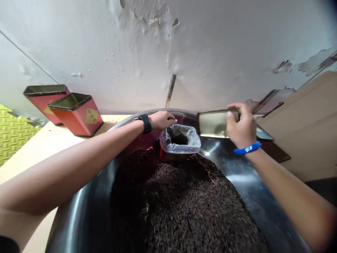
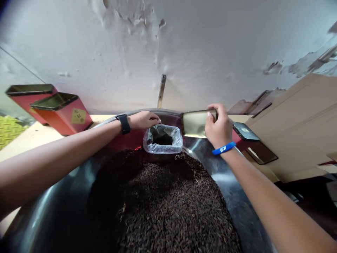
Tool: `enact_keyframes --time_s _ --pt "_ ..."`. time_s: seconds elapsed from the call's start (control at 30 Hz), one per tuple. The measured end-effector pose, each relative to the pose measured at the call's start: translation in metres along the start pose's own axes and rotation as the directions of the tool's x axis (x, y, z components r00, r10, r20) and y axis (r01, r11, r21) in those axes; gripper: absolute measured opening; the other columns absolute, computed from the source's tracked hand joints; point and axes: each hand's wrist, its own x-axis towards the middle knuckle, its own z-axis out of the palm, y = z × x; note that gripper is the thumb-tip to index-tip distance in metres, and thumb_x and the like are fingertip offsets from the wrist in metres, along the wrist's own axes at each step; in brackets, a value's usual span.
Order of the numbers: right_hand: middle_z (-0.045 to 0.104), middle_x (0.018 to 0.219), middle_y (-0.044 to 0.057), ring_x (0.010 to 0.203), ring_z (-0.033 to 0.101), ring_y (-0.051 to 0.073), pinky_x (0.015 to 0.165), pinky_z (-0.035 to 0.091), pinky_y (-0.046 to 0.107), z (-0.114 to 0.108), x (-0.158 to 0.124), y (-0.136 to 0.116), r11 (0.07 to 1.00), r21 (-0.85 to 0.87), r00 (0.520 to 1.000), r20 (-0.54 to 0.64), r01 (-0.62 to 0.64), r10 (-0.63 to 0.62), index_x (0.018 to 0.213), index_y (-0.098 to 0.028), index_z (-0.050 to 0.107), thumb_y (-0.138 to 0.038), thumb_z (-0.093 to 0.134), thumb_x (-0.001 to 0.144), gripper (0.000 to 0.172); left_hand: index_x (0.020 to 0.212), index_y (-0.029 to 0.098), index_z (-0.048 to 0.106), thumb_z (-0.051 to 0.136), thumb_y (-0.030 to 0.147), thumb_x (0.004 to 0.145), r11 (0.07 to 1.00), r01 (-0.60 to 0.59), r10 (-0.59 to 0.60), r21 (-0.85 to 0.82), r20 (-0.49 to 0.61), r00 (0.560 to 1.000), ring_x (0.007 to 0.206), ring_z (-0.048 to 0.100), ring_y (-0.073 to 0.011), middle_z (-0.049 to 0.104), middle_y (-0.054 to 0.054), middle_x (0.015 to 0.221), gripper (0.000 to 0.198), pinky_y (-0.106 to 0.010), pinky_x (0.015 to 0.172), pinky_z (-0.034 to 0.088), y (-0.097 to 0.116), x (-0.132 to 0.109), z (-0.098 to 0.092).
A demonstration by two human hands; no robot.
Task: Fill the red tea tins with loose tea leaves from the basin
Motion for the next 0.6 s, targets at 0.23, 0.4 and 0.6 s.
enact_keyframes --time_s 0.23,0.4,0.6 --pt "0.064 0.102 0.012 0.094 0.058 0.021 0.078 0.042 0.029 0.053 -0.016 0.035 0.978 -0.170 0.617 0.785 0.122 0.059 0.101 -0.015 0.062 -0.021 0.040 0.083 0.029 0.099 0.019 0.066 0.037 0.042 0.085 0.999 -0.036 0.035 0.032 0.042 0.999 0.077 0.058 -0.0143 0.068 -0.005 0.093 0.040 -0.022 0.065 0.038 0.008 -0.001 0.005" --pt "0.065 0.097 0.014 0.088 0.061 0.024 0.072 0.042 0.033 0.069 -0.037 0.030 0.942 -0.240 0.525 0.847 0.233 0.086 0.104 -0.018 0.062 -0.023 0.043 0.081 0.030 0.100 0.020 0.066 0.036 0.043 0.085 0.998 -0.038 0.035 0.046 0.066 0.997 0.077 0.058 -0.0148 0.068 -0.005 0.093 0.040 -0.023 0.064 0.038 0.010 -0.003 0.005" --pt "0.064 0.092 0.023 0.086 0.062 0.034 0.068 0.043 0.043 0.036 -0.036 0.003 0.893 -0.289 0.501 0.861 0.344 0.086 0.087 -0.011 0.068 -0.025 0.045 0.080 0.028 0.095 0.017 0.066 0.032 0.040 0.087 0.996 -0.051 0.045 0.071 0.080 0.996 0.077 0.058 -0.0152 0.067 -0.007 0.093 0.041 -0.023 0.063 0.037 0.012 -0.004 0.008"
